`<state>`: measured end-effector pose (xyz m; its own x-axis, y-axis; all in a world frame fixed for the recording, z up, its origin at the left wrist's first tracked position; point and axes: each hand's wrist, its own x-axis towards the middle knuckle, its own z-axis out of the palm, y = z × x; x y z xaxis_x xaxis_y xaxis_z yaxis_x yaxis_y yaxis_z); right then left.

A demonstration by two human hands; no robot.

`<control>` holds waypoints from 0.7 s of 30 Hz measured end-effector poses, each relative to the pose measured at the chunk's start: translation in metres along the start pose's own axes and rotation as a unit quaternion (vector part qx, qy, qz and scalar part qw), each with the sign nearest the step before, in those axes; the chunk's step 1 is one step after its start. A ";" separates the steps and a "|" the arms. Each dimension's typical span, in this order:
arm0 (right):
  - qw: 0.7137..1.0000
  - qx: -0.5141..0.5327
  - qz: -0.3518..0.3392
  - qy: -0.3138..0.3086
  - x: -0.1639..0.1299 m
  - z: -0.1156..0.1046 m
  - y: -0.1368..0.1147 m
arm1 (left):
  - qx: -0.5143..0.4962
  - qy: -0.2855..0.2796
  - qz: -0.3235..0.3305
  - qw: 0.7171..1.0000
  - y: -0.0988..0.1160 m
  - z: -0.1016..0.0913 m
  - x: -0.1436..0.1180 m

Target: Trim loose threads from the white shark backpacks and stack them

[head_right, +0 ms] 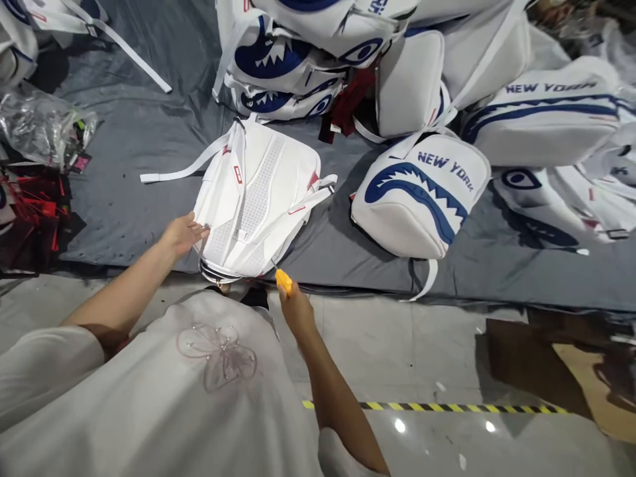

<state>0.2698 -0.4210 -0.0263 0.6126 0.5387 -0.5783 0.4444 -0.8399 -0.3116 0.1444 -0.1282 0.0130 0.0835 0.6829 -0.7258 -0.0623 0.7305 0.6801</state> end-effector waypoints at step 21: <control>0.998 -0.015 0.032 0.049 0.010 0.060 -0.044 | -0.039 -0.328 -0.124 0.936 -0.031 -0.003 0.023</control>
<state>0.2167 -0.3824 -0.0637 0.7009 0.4883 -0.5199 0.4197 -0.8717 -0.2529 0.1457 -0.1348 -0.0247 0.6958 0.3572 -0.6231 -0.0312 0.8818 0.4706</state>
